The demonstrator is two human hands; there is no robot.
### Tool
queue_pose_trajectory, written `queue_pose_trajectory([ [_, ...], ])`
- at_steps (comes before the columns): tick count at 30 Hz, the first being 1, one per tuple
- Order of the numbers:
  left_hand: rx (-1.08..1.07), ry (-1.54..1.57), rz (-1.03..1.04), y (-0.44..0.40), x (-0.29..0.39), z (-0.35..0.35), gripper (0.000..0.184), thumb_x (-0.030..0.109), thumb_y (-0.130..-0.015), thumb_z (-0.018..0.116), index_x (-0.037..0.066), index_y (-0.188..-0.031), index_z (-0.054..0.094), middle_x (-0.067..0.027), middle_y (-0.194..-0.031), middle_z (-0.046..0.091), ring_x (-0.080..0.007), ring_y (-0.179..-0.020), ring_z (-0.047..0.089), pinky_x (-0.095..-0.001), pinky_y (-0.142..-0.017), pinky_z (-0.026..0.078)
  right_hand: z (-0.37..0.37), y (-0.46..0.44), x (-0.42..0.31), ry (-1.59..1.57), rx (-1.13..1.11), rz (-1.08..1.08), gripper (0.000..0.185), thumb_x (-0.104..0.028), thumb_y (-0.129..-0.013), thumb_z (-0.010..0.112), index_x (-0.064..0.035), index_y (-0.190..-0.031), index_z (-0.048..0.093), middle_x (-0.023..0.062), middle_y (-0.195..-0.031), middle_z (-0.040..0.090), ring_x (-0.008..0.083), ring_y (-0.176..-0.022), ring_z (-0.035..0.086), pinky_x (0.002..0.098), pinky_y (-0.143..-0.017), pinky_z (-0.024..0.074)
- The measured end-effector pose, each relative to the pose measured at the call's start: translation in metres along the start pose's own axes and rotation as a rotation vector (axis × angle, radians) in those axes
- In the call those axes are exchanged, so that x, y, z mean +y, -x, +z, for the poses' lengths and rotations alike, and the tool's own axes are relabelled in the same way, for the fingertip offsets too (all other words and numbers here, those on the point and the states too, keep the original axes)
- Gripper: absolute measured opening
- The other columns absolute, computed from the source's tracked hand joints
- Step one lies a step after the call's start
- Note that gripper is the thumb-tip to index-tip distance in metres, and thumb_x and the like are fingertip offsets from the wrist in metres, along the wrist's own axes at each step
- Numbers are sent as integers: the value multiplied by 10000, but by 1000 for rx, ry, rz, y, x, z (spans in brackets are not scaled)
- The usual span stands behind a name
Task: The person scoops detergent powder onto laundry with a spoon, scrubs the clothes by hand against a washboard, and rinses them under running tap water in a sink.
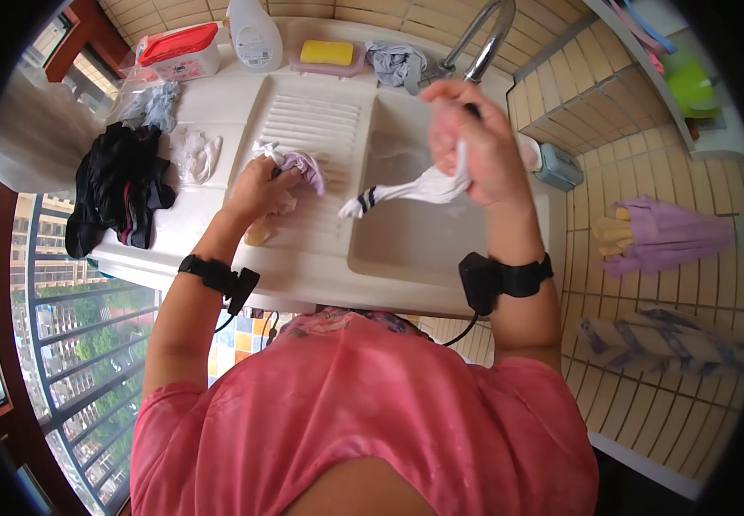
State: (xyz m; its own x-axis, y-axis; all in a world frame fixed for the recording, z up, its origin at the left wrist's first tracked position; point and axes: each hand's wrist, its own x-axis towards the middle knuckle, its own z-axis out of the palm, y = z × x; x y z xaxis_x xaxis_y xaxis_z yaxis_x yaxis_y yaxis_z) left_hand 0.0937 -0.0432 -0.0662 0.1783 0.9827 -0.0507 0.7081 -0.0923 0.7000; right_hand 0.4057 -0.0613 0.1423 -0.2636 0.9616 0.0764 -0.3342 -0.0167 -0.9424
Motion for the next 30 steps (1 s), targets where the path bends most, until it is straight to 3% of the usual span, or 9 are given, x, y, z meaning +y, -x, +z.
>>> queue_pose_trajectory([
  [2,-79,513,-171,4,17,-12,396,366,-933,717,-27,-974,698,-130,-988,691,-219,-832,662,-350,-734,537,5,-1,26,295,-12,160,193,-178,-995,619,-2,-1067,650,-24,-710,522,36,-555,449,194,-465,353],
  [6,-58,538,-213,-1,26,-26,382,329,-972,687,-47,-1031,672,-100,-997,699,-147,-839,662,-305,-702,547,-1,-14,99,438,-143,348,246,-199,-941,710,-13,-1099,676,2,-812,598,31,-632,506,203,-548,419],
  [8,-86,960,-291,4,33,-32,330,297,-1022,620,-15,-1125,651,-79,-993,698,-140,-869,676,-274,-761,559,4,-18,139,515,-128,263,284,-215,-928,724,-15,-1124,671,-12,-804,590,30,-626,500,202,-543,414],
  [12,-157,1297,-239,10,31,-34,321,320,-1020,616,14,-1111,649,-96,-963,711,-166,-847,687,-288,-747,559,4,-41,199,462,-246,-46,308,-231,-924,734,-18,-1139,678,-22,-811,624,27,-700,522,217,-621,442],
  [13,-149,1298,-241,14,32,-37,321,320,-1020,616,14,-1111,649,-96,-963,711,-166,-847,687,-288,-747,559,15,-41,182,461,-253,-45,308,-231,-924,734,-18,-1139,678,-22,-811,624,27,-700,522,217,-621,442],
  [15,-120,1275,-231,19,30,-43,264,324,-1037,578,63,-1045,620,-23,-860,635,-123,-781,601,-284,-774,538,25,-42,143,365,-157,350,282,-228,-932,722,-18,-1115,678,-25,-843,635,25,-689,519,214,-615,441],
  [19,-179,1387,-202,24,2,-44,286,371,-1028,583,101,-934,581,17,-744,523,-103,-691,498,-276,-724,501,4,-63,128,169,12,341,184,-209,-946,698,-36,-1007,677,-1,-855,640,55,-620,516,223,-527,415],
  [21,-125,1374,-227,29,4,-46,330,391,-1016,606,95,-875,564,17,-702,465,-105,-649,404,-261,-616,373,2,-68,118,141,-4,328,192,-210,-939,710,-40,-1016,667,6,-853,627,66,-619,520,232,-502,406],
  [30,-200,1506,-208,35,5,-53,248,216,-946,723,32,-1092,644,-58,-998,695,-140,-856,647,-295,-819,527,28,-53,73,119,-93,232,254,-238,-890,794,-69,-1024,659,-19,-846,601,50,-654,520,234,-490,421],
])
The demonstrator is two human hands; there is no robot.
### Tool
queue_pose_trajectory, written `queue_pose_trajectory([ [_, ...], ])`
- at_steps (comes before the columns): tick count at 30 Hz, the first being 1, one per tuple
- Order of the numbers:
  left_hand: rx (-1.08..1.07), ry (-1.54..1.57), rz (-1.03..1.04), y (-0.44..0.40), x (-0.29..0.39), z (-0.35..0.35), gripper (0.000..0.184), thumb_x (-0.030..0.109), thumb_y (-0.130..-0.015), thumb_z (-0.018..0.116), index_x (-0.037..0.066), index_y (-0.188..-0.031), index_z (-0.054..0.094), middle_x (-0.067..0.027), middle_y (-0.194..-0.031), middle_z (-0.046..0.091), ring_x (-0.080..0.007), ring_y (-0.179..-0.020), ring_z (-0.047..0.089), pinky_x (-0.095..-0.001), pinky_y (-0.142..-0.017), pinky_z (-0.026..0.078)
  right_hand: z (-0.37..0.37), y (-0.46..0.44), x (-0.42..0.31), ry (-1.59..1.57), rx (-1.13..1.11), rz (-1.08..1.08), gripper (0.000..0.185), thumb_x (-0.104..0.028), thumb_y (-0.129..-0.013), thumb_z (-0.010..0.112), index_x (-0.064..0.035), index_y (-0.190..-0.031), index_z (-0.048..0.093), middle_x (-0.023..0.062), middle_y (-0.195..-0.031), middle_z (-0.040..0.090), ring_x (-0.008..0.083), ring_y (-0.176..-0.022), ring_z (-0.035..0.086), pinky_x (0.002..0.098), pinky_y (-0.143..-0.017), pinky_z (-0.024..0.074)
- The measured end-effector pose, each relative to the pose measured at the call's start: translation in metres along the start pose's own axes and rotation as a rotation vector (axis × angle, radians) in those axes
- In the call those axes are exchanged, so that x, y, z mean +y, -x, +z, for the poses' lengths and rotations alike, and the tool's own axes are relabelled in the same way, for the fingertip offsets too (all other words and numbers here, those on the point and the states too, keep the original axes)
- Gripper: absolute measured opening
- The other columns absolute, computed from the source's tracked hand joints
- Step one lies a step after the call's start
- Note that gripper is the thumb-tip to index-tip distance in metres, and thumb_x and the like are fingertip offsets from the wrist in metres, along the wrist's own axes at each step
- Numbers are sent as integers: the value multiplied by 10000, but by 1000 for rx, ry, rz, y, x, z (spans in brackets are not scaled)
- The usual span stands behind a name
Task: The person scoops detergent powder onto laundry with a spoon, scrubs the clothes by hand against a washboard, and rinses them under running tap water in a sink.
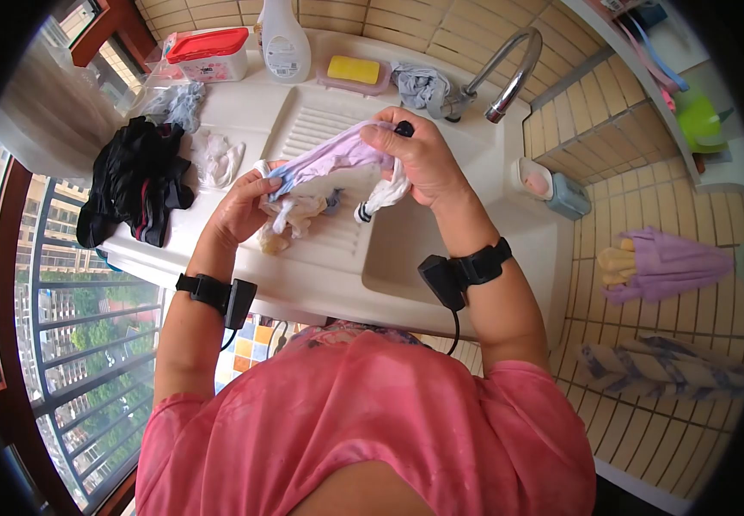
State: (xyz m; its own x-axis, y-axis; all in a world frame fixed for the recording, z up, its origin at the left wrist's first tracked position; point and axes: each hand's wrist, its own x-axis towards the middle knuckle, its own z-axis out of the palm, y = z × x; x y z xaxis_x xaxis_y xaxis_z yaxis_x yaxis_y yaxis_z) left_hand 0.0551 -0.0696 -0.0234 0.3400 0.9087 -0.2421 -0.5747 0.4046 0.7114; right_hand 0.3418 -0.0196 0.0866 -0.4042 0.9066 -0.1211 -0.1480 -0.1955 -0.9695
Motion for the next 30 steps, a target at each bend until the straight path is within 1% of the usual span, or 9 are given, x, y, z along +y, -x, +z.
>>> queue_pose_trajectory([
  [7,-30,52,-6,-9,-8,-22,297,304,-1012,641,29,-1123,624,-11,-728,606,-144,-658,572,-352,-828,530,-21,2,0,-216,169,-134,210,-228,-914,765,-67,-990,653,-9,-845,616,78,-652,542,249,-464,409],
  [12,-14,-57,3,-6,-3,-9,431,435,-1062,501,44,-1212,604,-14,-771,591,-149,-688,557,-359,-809,526,-28,6,3,-130,73,-249,198,-197,-903,765,-46,-962,650,14,-866,628,95,-712,591,279,-535,488],
  [19,-67,-39,86,-8,21,16,561,489,-1067,455,39,-1393,532,-55,-948,648,-164,-790,595,-369,-850,524,-33,5,45,250,53,31,169,-100,-836,747,-26,-955,653,37,-902,681,118,-776,645,267,-673,553],
  [21,190,-569,94,-16,23,10,509,433,-1060,509,30,-1366,565,-64,-951,647,-142,-802,596,-331,-825,524,-38,-6,79,724,-129,-111,238,-113,-846,728,-41,-1067,681,56,-872,691,130,-777,662,299,-667,563],
  [22,214,-748,54,-19,23,6,569,437,-963,674,12,-1335,599,-97,-1005,657,-177,-886,634,-335,-852,527,-24,-3,77,721,-125,-111,238,-113,-846,728,-41,-1067,681,56,-872,691,130,-777,662,299,-667,563],
  [25,154,-1265,99,-10,-2,2,716,471,-820,814,-9,-1311,613,-133,-1060,679,-271,-987,669,-377,-904,528,8,0,88,801,-106,300,259,-122,-858,695,-71,-1112,698,84,-847,700,144,-840,689,322,-750,561],
  [26,130,-1579,62,-5,-5,11,806,449,-686,891,-19,-1285,624,-156,-1056,712,-328,-1061,679,-393,-963,511,5,-6,114,968,-133,18,247,-124,-863,682,-79,-1105,706,93,-832,702,150,-803,699,328,-726,564],
  [27,128,-1581,60,-9,-13,2,806,449,-686,891,-19,-1285,624,-156,-1056,712,-328,-1061,679,-393,-963,511,-2,-11,136,1125,-159,-271,237,-126,-868,669,-88,-1098,713,102,-817,704,156,-767,710,335,-701,568],
  [30,48,-1892,309,-15,-25,-20,536,255,-731,785,-29,-1173,676,-183,-968,733,-287,-934,719,-387,-884,544,-9,-20,127,1026,-164,-56,213,-153,-861,702,-60,-1052,697,112,-803,700,135,-694,703,313,-584,551],
])
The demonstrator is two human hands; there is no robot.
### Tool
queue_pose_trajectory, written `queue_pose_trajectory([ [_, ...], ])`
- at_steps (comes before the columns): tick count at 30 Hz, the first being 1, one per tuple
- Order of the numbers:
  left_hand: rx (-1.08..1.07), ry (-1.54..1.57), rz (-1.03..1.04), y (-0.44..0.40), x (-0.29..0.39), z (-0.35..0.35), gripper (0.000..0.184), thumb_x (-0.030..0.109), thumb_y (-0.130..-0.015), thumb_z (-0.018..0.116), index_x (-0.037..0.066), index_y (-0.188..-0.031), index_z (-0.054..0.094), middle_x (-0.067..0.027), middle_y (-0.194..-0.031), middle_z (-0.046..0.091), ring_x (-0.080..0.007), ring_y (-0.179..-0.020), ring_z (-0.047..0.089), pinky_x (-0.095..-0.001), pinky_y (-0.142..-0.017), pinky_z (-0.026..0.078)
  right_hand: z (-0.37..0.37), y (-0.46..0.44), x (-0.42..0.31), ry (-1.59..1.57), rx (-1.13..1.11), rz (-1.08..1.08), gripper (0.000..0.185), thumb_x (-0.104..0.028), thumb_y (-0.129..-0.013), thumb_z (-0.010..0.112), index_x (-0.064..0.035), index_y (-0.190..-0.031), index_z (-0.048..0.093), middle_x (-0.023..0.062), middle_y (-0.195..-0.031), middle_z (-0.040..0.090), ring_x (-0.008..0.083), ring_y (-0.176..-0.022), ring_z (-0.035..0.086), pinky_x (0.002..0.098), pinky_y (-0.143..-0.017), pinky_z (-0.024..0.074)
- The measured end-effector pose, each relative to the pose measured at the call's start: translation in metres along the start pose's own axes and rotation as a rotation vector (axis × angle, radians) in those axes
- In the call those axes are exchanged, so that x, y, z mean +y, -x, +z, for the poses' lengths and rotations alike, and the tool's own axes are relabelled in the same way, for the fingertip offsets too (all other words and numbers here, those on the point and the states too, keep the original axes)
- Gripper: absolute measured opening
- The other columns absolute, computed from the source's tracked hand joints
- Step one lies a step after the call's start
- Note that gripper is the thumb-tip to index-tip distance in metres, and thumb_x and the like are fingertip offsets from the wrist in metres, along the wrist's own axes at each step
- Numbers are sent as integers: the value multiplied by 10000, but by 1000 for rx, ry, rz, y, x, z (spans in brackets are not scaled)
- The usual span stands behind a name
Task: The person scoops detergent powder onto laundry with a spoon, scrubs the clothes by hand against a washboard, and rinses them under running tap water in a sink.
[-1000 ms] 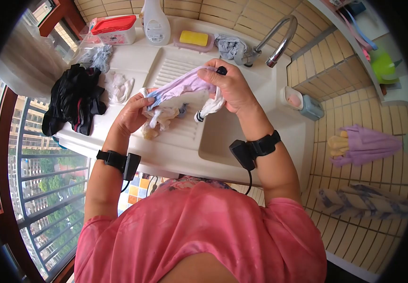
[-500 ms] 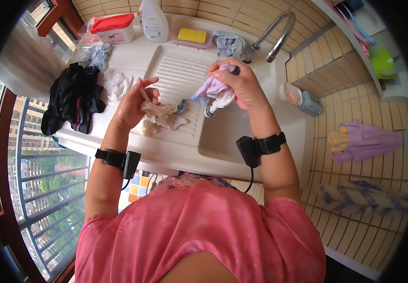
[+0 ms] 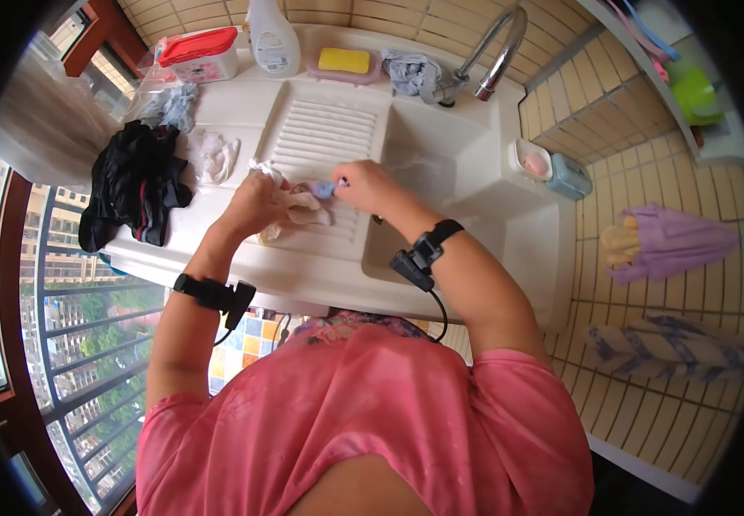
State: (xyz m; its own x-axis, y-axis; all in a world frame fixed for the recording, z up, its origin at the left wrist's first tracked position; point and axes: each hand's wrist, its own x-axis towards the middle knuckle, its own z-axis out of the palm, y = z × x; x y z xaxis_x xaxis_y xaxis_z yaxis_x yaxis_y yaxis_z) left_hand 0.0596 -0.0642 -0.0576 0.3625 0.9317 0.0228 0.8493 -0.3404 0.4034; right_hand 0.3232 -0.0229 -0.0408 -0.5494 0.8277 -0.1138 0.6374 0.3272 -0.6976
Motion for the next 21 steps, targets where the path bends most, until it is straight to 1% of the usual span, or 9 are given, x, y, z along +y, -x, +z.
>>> queue_pose_trajectory([
  [2,64,512,-357,16,8,-25,440,305,-807,731,-11,-1112,711,-166,-974,727,-283,-905,713,-357,-815,563,-28,0,-9,-411,-41,159,221,-185,-862,738,-40,-1022,689,67,-780,661,92,-719,654,280,-587,530],
  [3,67,516,-364,18,4,-23,440,305,-807,731,-11,-1112,711,-166,-974,727,-283,-905,713,-357,-815,563,-43,3,-14,-408,-49,158,221,-185,-862,738,-40,-1022,689,67,-780,661,92,-719,654,280,-587,530],
  [5,70,947,-548,18,-12,-15,376,266,-807,716,-27,-1043,724,-160,-907,729,-249,-822,713,-340,-763,565,-66,10,-28,-727,-9,166,213,-182,-866,738,-24,-1000,687,15,-765,629,74,-649,586,260,-554,504],
  [10,21,628,-522,14,-19,-17,346,283,-822,713,-36,-953,739,-175,-855,738,-295,-836,725,-381,-765,569,-90,14,-40,-909,91,77,235,-178,-870,754,-21,-1028,680,13,-822,647,72,-667,574,240,-575,492],
  [12,-103,114,-302,13,-5,-30,434,393,-844,734,-18,-983,751,-195,-948,751,-344,-901,726,-418,-809,568,-92,12,-47,-852,132,10,226,-166,-888,754,-33,-1054,676,14,-863,659,72,-733,595,228,-599,501],
  [15,-170,-140,-353,15,41,-71,552,532,-845,725,2,-997,761,-197,-1014,749,-360,-964,715,-444,-868,555,-81,17,-58,-734,167,13,191,-154,-901,750,-48,-1040,674,6,-868,651,58,-759,597,225,-594,510],
  [17,-213,-153,-407,9,60,-88,606,601,-896,648,20,-1025,765,-191,-1038,746,-341,-981,717,-436,-896,547,-73,23,-68,-684,178,-2,169,-141,-915,737,-50,-1041,672,1,-870,644,54,-736,589,227,-593,514],
  [20,-34,-147,-411,2,53,-86,669,607,-955,560,-30,-880,750,-235,-881,728,-375,-923,714,-441,-858,545,-46,29,-85,-640,223,-103,112,-77,-939,703,-35,-1034,661,-6,-873,636,51,-654,570,241,-577,527],
  [21,-110,91,-339,-6,37,-74,652,589,-984,520,-20,-929,747,-218,-940,735,-358,-948,714,-442,-866,544,-38,33,-90,-644,225,-105,112,-77,-939,703,-35,-1034,661,-6,-873,636,51,-654,570,241,-577,527],
])
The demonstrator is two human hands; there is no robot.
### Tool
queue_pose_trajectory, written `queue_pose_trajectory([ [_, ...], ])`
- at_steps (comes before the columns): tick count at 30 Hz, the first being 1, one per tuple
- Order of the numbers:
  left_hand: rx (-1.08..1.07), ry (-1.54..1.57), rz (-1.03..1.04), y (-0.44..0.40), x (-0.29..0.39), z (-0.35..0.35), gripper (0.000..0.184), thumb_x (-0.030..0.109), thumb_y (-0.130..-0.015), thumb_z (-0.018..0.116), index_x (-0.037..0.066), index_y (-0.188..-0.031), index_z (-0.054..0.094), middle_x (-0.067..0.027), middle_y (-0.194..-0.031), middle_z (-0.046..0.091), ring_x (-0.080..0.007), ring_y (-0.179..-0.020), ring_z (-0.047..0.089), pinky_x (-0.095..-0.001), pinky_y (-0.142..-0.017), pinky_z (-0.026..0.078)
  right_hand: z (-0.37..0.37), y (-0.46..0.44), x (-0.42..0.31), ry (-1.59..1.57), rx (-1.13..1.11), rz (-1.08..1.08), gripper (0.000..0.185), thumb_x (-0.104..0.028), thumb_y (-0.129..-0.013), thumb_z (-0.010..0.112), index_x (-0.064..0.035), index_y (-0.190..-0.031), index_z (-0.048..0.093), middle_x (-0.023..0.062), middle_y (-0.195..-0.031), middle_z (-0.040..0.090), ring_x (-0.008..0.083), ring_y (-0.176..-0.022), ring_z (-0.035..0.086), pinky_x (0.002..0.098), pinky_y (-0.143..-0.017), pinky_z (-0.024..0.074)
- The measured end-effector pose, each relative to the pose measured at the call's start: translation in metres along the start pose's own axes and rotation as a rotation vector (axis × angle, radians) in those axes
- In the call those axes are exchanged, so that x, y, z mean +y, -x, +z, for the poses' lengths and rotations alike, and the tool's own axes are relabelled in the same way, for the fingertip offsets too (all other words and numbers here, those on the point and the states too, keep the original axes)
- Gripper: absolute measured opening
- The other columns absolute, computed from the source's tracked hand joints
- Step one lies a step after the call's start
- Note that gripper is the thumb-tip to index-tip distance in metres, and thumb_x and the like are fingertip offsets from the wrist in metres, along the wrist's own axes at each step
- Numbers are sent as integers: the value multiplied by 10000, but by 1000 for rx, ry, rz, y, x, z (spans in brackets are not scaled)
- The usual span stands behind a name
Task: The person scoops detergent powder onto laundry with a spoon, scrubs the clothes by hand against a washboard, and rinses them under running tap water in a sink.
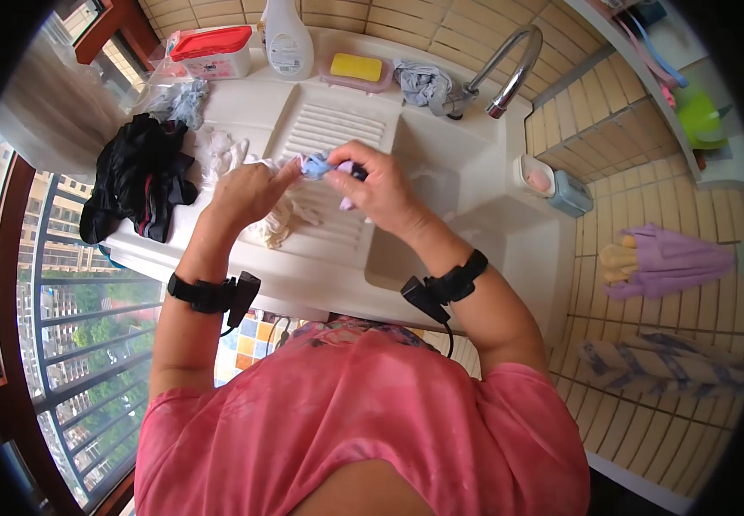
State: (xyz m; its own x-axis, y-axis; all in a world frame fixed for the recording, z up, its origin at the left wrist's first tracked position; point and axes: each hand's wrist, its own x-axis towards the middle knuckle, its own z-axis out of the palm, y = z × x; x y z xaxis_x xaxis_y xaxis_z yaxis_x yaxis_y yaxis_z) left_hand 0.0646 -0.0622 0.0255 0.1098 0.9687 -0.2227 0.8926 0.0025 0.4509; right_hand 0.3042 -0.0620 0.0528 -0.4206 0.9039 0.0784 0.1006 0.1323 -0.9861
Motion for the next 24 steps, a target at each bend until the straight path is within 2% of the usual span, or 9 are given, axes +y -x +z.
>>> queue_pose_trajectory([
  [2,-117,213,85,-11,-9,15,639,572,-1012,481,-10,-979,744,-201,-999,742,-341,-972,715,-443,-874,543,12,6,-1,132,-118,-69,122,-54,-941,697,-39,-1051,647,-20,-851,593,51,-731,571,248,-607,525],
  [4,-337,1026,-104,-10,-9,27,604,541,-1036,433,16,-1209,676,-156,-1195,709,-312,-1071,688,-463,-912,536,18,4,9,246,-119,-294,133,-37,-927,700,-36,-1049,649,10,-873,610,68,-720,598,272,-617,521],
  [6,-314,1220,-21,-3,-9,38,537,449,-1048,417,43,-1368,559,-128,-1323,644,-291,-1143,658,-459,-917,547,20,6,10,364,-196,-346,149,-20,-909,705,-43,-1048,657,34,-895,629,96,-720,619,287,-634,517],
  [8,-442,2001,97,9,7,23,394,287,-1028,486,39,-1322,569,-136,-1250,655,-263,-1085,669,-411,-927,546,18,6,16,385,-216,-373,157,-5,-897,704,-54,-1041,664,40,-906,634,120,-700,620,292,-627,516],
  [9,-508,2097,109,12,8,16,404,69,-938,548,28,-1340,565,-130,-1242,655,-246,-1130,655,-386,-998,521,17,8,18,355,-256,-312,150,-17,-902,703,-58,-1042,667,30,-916,632,108,-719,616,286,-626,516],
  [13,-242,1881,160,13,4,25,447,-22,-881,554,10,-1327,572,-157,-1282,649,-275,-1176,651,-388,-1028,526,3,9,28,96,-184,13,137,-102,-951,680,-64,-1083,687,4,-972,633,75,-810,611,250,-620,518],
  [17,-354,1806,223,19,2,17,417,-42,-872,550,4,-1282,607,-120,-1172,683,-205,-1021,690,-322,-924,562,-5,-10,22,-441,-22,335,282,-257,-988,682,-20,-1142,671,42,-1099,650,99,-919,613,248,-762,519],
  [22,-313,1536,211,13,-5,23,371,9,-905,576,21,-1273,625,-75,-1081,687,-118,-886,651,-259,-788,530,-19,-20,8,-447,-89,209,287,-245,-947,732,-48,-1142,659,27,-1000,671,94,-907,610,230,-789,513],
  [24,-138,1315,28,6,-23,27,317,110,-960,599,48,-1270,632,-39,-1032,685,-89,-832,617,-258,-726,506,-40,-17,-24,-563,-84,81,283,-228,-902,779,-63,-1100,661,-3,-935,663,75,-909,605,227,-798,507],
])
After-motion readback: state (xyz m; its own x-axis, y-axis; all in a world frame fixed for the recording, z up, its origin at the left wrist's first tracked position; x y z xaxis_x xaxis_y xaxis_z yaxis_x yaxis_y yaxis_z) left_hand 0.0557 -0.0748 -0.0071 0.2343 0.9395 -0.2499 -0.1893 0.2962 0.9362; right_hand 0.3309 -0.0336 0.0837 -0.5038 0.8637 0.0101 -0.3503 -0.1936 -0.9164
